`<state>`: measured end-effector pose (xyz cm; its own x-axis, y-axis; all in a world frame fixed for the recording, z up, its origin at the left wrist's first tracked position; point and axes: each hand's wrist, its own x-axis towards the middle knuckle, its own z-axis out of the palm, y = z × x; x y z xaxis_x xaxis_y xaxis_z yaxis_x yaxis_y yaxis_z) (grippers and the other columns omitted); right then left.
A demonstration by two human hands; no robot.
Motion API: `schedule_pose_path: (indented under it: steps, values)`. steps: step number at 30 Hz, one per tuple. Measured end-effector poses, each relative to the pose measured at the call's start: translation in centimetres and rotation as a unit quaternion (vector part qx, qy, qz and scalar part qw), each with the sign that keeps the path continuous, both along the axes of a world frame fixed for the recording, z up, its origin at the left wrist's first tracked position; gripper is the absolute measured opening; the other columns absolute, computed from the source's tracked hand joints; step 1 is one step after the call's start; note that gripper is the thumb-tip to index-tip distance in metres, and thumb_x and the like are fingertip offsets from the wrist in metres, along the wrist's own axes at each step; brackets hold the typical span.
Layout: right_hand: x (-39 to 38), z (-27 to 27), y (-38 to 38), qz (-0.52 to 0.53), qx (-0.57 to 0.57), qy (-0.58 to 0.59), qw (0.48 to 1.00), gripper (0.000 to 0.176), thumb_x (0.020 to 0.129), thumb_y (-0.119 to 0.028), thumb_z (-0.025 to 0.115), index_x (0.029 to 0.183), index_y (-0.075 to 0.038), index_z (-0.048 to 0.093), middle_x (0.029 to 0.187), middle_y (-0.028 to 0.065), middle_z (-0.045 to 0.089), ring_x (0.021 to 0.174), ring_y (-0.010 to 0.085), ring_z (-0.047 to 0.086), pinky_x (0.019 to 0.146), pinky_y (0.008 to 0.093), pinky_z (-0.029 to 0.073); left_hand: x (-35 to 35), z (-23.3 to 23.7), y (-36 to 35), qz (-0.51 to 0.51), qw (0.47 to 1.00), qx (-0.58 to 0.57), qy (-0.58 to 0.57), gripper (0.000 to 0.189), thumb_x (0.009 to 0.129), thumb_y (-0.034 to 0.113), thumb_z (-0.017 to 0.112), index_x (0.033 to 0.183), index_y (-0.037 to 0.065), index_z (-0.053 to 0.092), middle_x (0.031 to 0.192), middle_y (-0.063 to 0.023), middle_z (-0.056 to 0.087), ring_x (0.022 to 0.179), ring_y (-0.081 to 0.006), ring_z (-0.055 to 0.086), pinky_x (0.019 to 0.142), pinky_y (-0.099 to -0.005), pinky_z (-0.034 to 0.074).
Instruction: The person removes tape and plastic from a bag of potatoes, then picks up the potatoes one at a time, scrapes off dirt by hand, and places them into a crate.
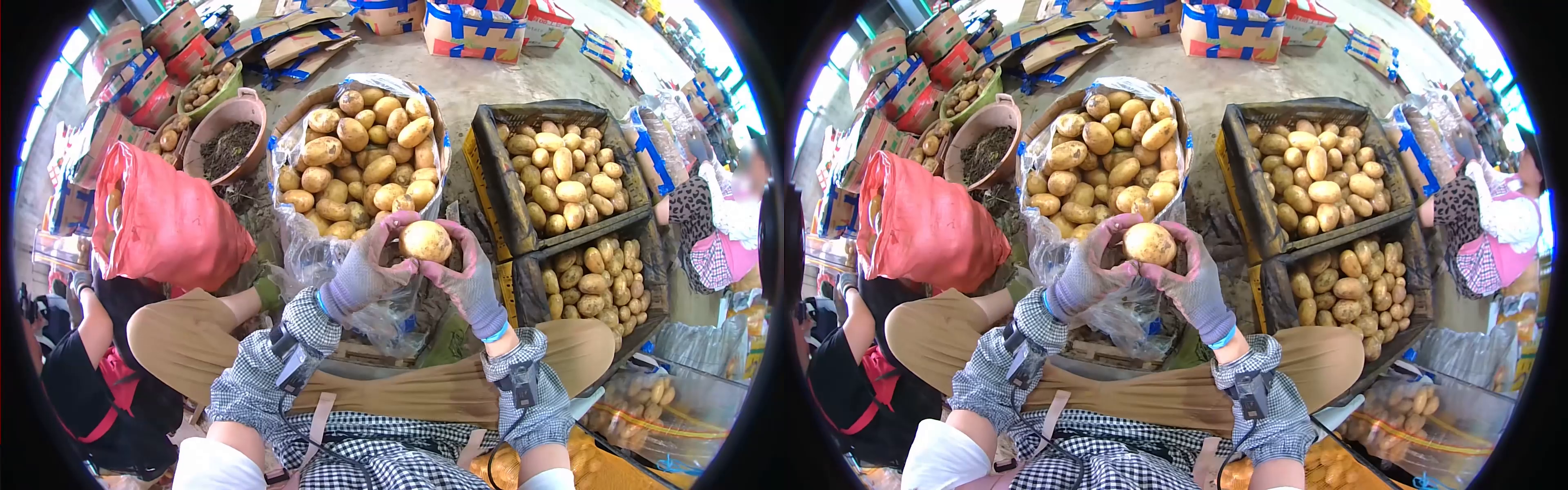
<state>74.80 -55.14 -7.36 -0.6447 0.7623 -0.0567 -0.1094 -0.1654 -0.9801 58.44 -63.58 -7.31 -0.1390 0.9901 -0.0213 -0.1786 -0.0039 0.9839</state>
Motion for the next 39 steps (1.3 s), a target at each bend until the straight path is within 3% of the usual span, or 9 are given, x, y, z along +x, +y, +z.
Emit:
schedule_pose_path:
  steps: [8, 13, 18, 22, 24, 29, 34, 37, 39]
  values:
    - [1.5, -0.8, 0.9, 0.053, -0.243, 0.089, 0.965, 0.048, 0.084, -0.02, 0.072, 0.125, -0.005, 0.051, 0.104, 0.0021, 0.061, 0.083, 0.0094, 0.058, 0.068, 0.023, 0.051, 1.3, 0.5, -1.2, 0.06, 0.991, -0.108, -0.046, 0.033, 0.088, 0.0, 0.056, 0.12, 0.001, 0.053, 0.112, -0.0044, 0.058, 0.102, -0.0131, 0.058, 0.092, -0.0265, 0.047]
    - [2.5, -2.5, 2.0, -0.025, -0.393, 0.147, 0.907, 0.032, 0.088, -0.025, 0.068, 0.112, -0.007, 0.058, 0.087, 0.0021, 0.064, 0.068, 0.0117, 0.06, 0.055, 0.0246, 0.051, -0.4, -6.3, -6.9, -0.127, 0.89, -0.174, 0.401, 0.025, 0.09, 0.018, 0.063, 0.113, 0.008, 0.063, 0.107, -0.0144, 0.065, 0.097, -0.0278, 0.064, 0.086, -0.0356, 0.05]
    - [4.8, -1.9, 7.8, -0.084, -0.398, 0.309, 0.86, 0.041, 0.092, -0.038, 0.06, 0.117, -0.006, 0.055, 0.096, 0.0092, 0.066, 0.071, 0.0142, 0.065, 0.06, 0.0292, 0.058, -3.4, -1.9, -7.0, -0.288, 0.755, -0.331, 0.487, 0.034, 0.09, 0.03, 0.058, 0.118, 0.011, 0.063, 0.118, -0.0189, 0.061, 0.108, -0.0317, 0.059, 0.09, -0.0396, 0.047]
    - [6.1, 0.2, 10.8, -0.154, -0.189, 0.273, 0.931, 0.051, 0.096, -0.025, 0.055, 0.141, -0.005, 0.038, 0.127, 0.0114, 0.055, 0.079, 0.0117, 0.059, 0.06, 0.0244, 0.053, -7.7, 1.0, -3.3, -0.036, 0.833, -0.259, 0.487, 0.039, 0.084, 0.023, 0.059, 0.12, 0.008, 0.059, 0.099, -0.023, 0.063, 0.096, -0.0348, 0.062, 0.086, -0.0434, 0.049]
    - [5.1, -0.3, 9.0, -0.178, -0.179, 0.2, 0.947, 0.04, 0.094, -0.02, 0.056, 0.132, -0.007, 0.051, 0.116, 0.0081, 0.06, 0.073, 0.0108, 0.057, 0.057, 0.0247, 0.051, -11.7, -2.3, -0.2, 0.099, 0.777, -0.072, 0.618, 0.045, 0.081, 0.018, 0.058, 0.125, 0.008, 0.055, 0.113, -0.0212, 0.058, 0.102, -0.0347, 0.059, 0.087, -0.0422, 0.048]
    - [2.4, -0.7, 5.6, -0.096, -0.226, 0.11, 0.963, 0.043, 0.098, -0.026, 0.049, 0.136, -0.008, 0.046, 0.114, 0.0084, 0.061, 0.071, 0.0099, 0.059, 0.055, 0.023, 0.049, -18.1, -6.1, 8.7, 0.153, 0.599, -0.231, 0.751, 0.064, 0.075, 0.019, 0.065, 0.136, 0.013, 0.045, 0.13, -0.0153, 0.05, 0.116, -0.0313, 0.053, 0.096, -0.0397, 0.044]
    - [1.2, 0.5, 3.7, -0.075, -0.054, -0.005, 0.996, 0.057, 0.098, -0.03, 0.051, 0.146, -0.007, 0.03, 0.116, 0.0131, 0.059, 0.068, 0.0083, 0.057, 0.054, 0.0207, 0.049, -20.8, -6.9, 11.2, 0.094, 0.651, -0.329, 0.678, 0.078, 0.072, 0.03, 0.075, 0.14, 0.013, 0.041, 0.136, -0.0174, 0.047, 0.125, -0.0351, 0.046, 0.103, -0.043, 0.039]
    - [0.6, 0.3, 3.1, -0.07, -0.09, -0.001, 0.993, 0.056, 0.097, -0.022, 0.055, 0.144, -0.004, 0.032, 0.113, 0.0129, 0.059, 0.073, 0.0089, 0.058, 0.057, 0.021, 0.049, -18.4, -5.1, 8.7, 0.145, 0.865, -0.182, 0.445, 0.076, 0.065, 0.028, 0.083, 0.13, 0.008, 0.049, 0.128, -0.0154, 0.054, 0.118, -0.0313, 0.052, 0.099, -0.0395, 0.043]
    - [0.0, -0.1, 2.6, -0.071, -0.093, 0.006, 0.993, 0.053, 0.096, -0.019, 0.055, 0.143, -0.003, 0.035, 0.111, 0.0117, 0.058, 0.073, 0.009, 0.058, 0.058, 0.0213, 0.05, -15.2, -5.4, 6.6, 0.136, 0.882, -0.019, 0.451, 0.073, 0.066, 0.023, 0.084, 0.128, 0.004, 0.049, 0.124, -0.0143, 0.054, 0.117, -0.0261, 0.052, 0.102, -0.0348, 0.039]
